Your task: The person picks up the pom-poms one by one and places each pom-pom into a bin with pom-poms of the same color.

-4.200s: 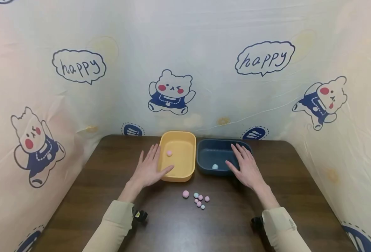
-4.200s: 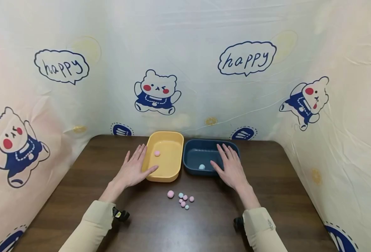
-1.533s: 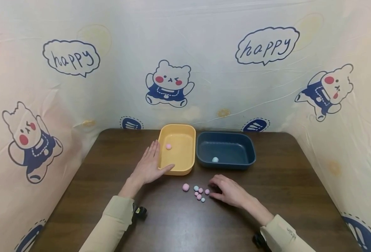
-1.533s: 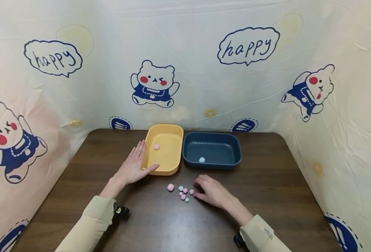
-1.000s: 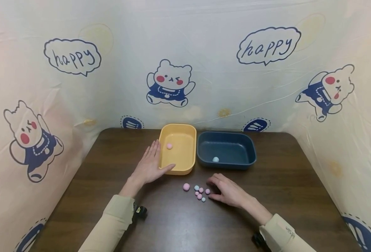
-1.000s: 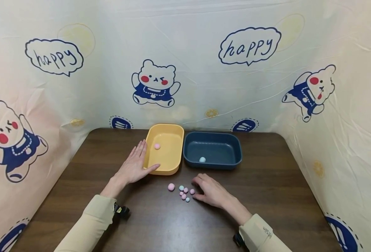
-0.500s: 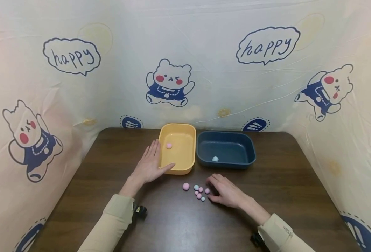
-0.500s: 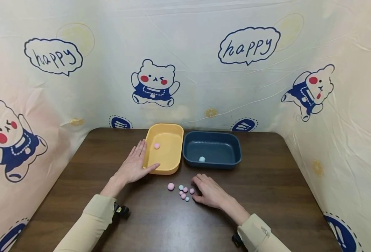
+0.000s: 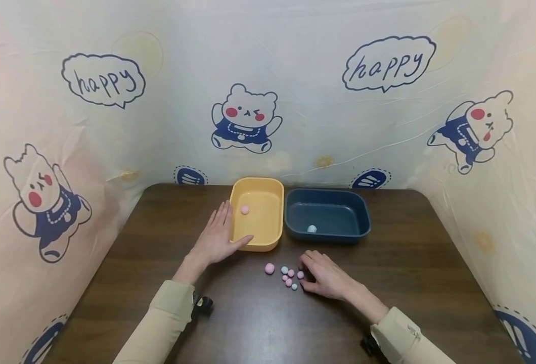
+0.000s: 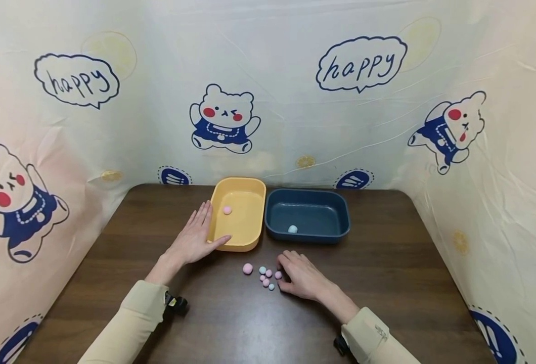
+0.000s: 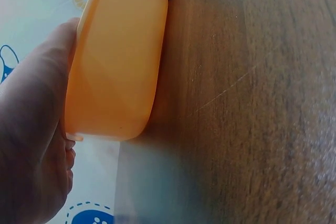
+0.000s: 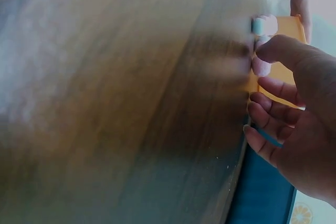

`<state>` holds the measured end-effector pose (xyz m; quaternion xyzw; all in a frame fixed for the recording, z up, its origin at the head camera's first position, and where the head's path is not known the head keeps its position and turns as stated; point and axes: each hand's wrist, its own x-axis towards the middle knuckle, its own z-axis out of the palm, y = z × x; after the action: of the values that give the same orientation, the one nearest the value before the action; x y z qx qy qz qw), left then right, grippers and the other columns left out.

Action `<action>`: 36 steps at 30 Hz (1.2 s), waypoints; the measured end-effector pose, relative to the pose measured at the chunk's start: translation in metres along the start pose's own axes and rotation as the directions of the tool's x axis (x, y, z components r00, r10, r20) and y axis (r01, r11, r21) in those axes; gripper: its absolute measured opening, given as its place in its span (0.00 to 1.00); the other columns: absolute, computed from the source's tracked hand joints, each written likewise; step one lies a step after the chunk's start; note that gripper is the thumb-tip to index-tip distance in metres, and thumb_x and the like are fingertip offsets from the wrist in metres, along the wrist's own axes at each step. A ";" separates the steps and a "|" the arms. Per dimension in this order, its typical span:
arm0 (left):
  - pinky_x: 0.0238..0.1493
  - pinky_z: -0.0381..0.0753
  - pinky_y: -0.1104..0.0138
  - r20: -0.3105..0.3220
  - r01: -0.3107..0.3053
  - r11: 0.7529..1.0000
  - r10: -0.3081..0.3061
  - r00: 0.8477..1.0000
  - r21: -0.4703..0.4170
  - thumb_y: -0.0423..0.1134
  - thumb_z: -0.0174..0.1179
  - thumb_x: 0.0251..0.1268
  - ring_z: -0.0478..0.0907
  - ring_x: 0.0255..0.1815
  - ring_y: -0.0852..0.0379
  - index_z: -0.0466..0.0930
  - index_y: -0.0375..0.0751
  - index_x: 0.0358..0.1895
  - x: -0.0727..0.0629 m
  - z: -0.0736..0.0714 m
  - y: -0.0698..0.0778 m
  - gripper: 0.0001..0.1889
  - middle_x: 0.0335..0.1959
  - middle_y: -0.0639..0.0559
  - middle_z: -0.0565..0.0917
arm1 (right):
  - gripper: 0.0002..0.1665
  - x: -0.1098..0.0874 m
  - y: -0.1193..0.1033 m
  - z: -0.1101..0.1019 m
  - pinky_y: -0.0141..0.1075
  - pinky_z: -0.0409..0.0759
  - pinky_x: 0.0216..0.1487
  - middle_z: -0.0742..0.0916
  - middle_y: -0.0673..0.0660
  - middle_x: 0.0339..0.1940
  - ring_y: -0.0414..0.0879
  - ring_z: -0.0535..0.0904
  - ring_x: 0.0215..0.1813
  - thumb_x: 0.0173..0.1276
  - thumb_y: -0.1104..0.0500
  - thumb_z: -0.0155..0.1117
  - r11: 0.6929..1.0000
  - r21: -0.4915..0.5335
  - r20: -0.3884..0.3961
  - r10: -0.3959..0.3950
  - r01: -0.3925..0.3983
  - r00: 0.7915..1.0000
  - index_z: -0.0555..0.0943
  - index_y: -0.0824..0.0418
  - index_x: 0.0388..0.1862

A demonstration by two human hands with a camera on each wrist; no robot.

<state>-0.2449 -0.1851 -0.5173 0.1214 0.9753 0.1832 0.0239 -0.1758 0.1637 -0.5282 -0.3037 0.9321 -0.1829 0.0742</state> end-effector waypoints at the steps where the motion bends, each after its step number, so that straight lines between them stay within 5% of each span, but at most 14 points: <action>1: 0.95 0.43 0.45 0.000 0.001 1.000 -0.001 1.000 0.000 0.87 0.45 0.67 0.35 0.96 0.42 0.30 0.41 0.92 0.000 0.000 0.000 0.68 0.95 0.43 0.37 | 0.16 0.000 -0.001 0.000 0.41 0.80 0.54 0.82 0.47 0.46 0.42 0.74 0.49 0.72 0.51 0.78 1.000 -0.003 -0.004 -0.005 0.005 1.000 0.82 0.53 0.52; 22: 0.95 0.44 0.44 0.015 0.007 1.000 -0.007 1.000 0.016 0.87 0.45 0.68 0.39 0.96 0.39 0.32 0.36 0.91 0.003 0.000 0.001 0.68 0.95 0.39 0.38 | 0.10 0.000 0.000 0.001 0.38 0.78 0.52 0.82 0.45 0.39 0.39 0.74 0.43 0.74 0.53 0.76 0.999 0.035 -0.043 -0.021 0.022 0.999 0.82 0.50 0.45; 36: 0.95 0.42 0.43 0.023 0.008 1.000 -0.008 1.000 0.005 0.87 0.45 0.68 0.36 0.96 0.40 0.31 0.37 0.91 0.004 0.000 0.001 0.68 0.95 0.40 0.36 | 0.09 0.004 -0.004 -0.008 0.40 0.83 0.53 0.84 0.46 0.40 0.40 0.75 0.45 0.74 0.53 0.77 0.998 0.003 -0.154 -0.059 0.060 0.986 0.84 0.50 0.46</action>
<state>-0.2482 -0.1832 -0.5166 0.1196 0.9759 0.1793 0.0354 -0.1788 0.1603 -0.5196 -0.3158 0.9249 -0.2117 -0.0024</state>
